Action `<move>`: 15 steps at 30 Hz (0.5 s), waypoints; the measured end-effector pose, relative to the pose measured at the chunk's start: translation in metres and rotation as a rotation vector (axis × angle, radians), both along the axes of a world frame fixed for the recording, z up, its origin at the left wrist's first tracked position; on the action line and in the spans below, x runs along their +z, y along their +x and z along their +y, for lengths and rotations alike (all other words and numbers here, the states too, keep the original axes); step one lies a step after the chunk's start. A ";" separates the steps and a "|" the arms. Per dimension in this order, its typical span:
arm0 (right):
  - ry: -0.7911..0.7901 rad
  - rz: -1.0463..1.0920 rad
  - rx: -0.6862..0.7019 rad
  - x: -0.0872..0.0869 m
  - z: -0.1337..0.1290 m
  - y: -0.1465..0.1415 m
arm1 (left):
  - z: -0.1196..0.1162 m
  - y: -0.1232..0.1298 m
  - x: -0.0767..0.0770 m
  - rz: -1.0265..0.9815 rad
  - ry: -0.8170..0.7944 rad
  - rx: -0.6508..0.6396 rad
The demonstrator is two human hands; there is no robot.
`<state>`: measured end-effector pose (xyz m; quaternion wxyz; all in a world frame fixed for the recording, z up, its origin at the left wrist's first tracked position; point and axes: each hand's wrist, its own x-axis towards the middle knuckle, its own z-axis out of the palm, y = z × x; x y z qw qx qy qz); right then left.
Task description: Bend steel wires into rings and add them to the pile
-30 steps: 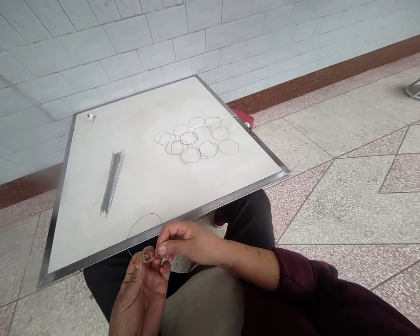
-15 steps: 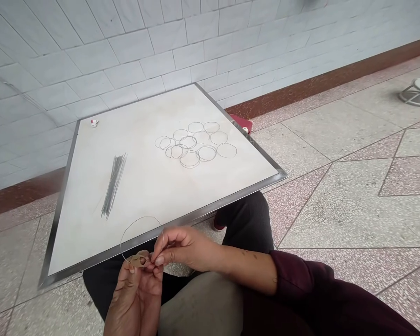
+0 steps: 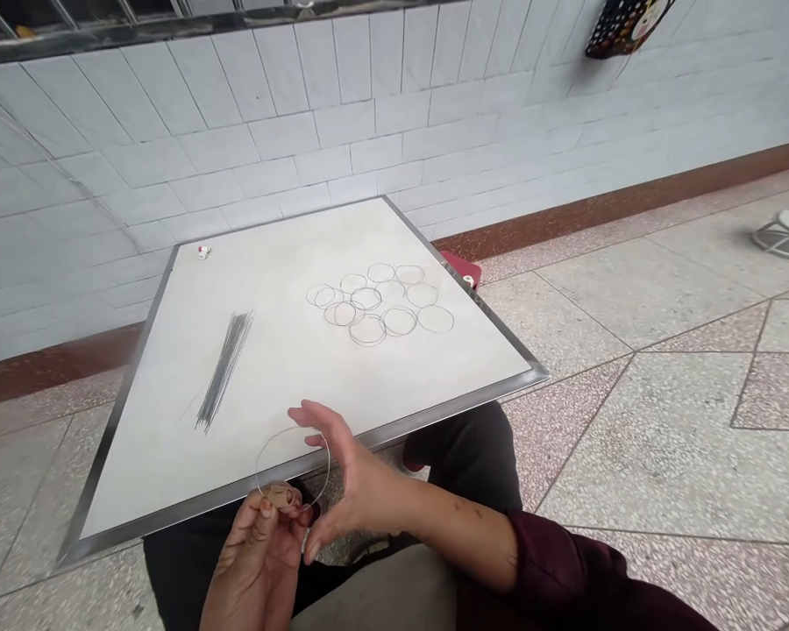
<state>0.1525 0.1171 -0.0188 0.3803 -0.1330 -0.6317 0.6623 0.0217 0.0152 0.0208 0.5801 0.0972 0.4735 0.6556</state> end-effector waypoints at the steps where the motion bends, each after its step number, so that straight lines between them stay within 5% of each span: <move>1: 0.040 -0.016 -0.006 0.000 0.001 -0.001 | 0.001 0.000 -0.001 -0.007 -0.003 -0.014; 8: 0.273 -0.080 -0.166 0.001 -0.002 0.000 | 0.004 -0.001 -0.002 0.050 -0.087 -0.010; 15: 0.380 -0.174 -0.173 0.003 -0.003 -0.001 | 0.001 0.001 -0.003 0.099 -0.045 -0.046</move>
